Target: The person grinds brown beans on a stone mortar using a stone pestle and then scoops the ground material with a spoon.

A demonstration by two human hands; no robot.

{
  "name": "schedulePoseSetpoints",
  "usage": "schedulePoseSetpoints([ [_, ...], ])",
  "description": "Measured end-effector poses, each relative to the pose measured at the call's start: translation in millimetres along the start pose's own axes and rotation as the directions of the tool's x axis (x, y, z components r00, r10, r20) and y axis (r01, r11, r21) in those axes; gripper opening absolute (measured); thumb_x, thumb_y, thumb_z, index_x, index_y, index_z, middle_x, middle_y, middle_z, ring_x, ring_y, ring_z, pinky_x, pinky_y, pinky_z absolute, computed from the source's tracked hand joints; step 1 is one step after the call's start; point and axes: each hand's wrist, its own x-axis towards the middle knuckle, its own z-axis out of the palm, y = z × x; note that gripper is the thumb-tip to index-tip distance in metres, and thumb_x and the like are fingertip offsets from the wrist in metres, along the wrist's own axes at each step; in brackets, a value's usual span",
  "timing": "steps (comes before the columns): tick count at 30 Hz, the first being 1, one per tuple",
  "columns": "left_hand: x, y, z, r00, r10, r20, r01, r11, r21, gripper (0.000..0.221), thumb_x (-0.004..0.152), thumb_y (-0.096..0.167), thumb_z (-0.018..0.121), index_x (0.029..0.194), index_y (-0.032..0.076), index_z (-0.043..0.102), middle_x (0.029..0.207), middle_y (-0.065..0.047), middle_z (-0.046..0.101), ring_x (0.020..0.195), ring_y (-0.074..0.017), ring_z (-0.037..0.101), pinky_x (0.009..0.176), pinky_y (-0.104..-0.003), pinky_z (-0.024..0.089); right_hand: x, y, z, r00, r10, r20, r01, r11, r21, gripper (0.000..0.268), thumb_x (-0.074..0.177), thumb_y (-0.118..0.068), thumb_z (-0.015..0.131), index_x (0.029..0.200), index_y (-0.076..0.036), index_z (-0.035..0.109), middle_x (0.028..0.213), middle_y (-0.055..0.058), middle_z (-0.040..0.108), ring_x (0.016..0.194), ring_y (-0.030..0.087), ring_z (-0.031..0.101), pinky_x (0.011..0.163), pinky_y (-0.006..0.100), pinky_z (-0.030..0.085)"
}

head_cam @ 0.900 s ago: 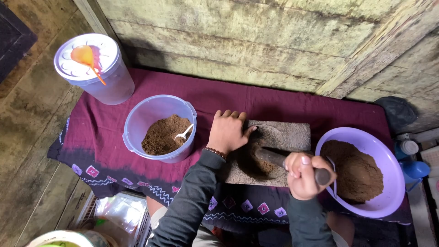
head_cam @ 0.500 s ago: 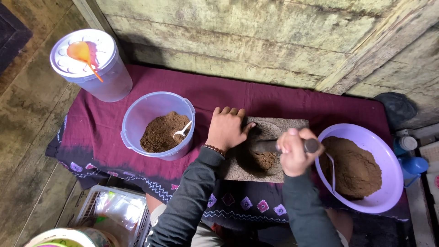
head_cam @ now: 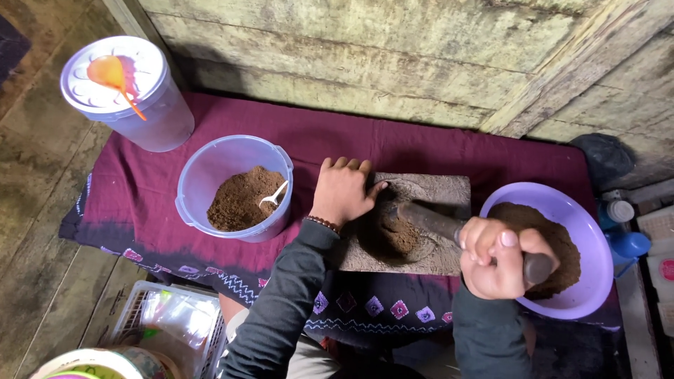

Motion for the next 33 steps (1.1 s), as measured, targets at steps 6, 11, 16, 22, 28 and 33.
schedulePoseSetpoints([
  [6,1,-1,0,1.000,-0.003,0.016,0.003,1.000,0.000,0.053,0.093,0.063,0.050,0.104,0.014,0.067,0.094,-0.010,0.073,0.097,-0.0315,0.069,0.089,-0.048,0.042,-7,94,11,0.982,0.017,-0.186,0.009,0.991,0.137,0.036,0.095,0.006,0.051,0.066,-0.011,0.038,0.039,0.000,0.030,0.031,0.015,0.038,0.040,0.027,0.039],
  [11,1,-2,-3,0.999,-0.015,0.040,0.015,1.000,0.002,0.055,0.093,0.065,0.048,0.106,0.014,0.067,0.095,-0.010,0.073,0.098,-0.0311,0.069,0.090,-0.048,0.042,-13,84,8,0.978,0.019,-0.205,0.016,0.985,0.170,0.038,0.096,0.002,0.051,0.063,-0.009,0.037,0.037,0.002,0.030,0.030,0.015,0.037,0.038,0.028,0.037],
  [16,1,-1,-1,0.999,-0.018,0.042,0.019,1.000,-0.020,0.054,0.093,0.064,0.050,0.105,0.014,0.067,0.094,-0.010,0.073,0.097,-0.0317,0.069,0.089,-0.048,0.042,-25,63,-3,0.982,-0.041,-0.185,0.072,0.984,0.162,0.037,0.094,0.003,0.050,0.062,-0.010,0.039,0.038,0.003,0.035,0.031,0.015,0.040,0.039,0.029,0.038],
  [22,1,-1,1,1.000,-0.006,0.011,0.006,1.000,-0.014,0.053,0.092,0.064,0.052,0.103,0.015,0.067,0.092,-0.009,0.072,0.096,-0.0311,0.068,0.087,-0.048,0.042,-8,-23,8,0.996,0.081,0.040,-0.082,0.996,0.018,0.040,0.099,-0.022,0.032,0.060,-0.020,0.040,0.047,-0.010,0.028,0.045,0.012,0.038,0.057,0.026,0.038],
  [28,0,0,-1,1.000,0.001,0.000,-0.001,1.000,-0.015,0.050,0.092,0.061,0.054,0.103,0.015,0.067,0.090,-0.009,0.072,0.094,-0.0312,0.069,0.086,-0.048,0.042,-21,28,11,0.996,0.022,-0.083,-0.016,0.998,0.065,0.028,0.095,-0.001,0.042,0.069,-0.011,0.046,0.050,-0.001,0.025,0.043,0.017,0.038,0.059,0.029,0.046],
  [33,-1,0,-3,1.000,-0.006,0.008,0.006,1.000,-0.017,0.052,0.092,0.062,0.052,0.104,0.014,0.067,0.093,-0.010,0.073,0.096,-0.0312,0.069,0.088,-0.049,0.042,-20,63,15,0.989,0.009,-0.150,0.015,0.988,0.154,0.038,0.094,0.005,0.050,0.060,-0.009,0.037,0.037,0.002,0.032,0.030,0.014,0.038,0.038,0.026,0.034],
])
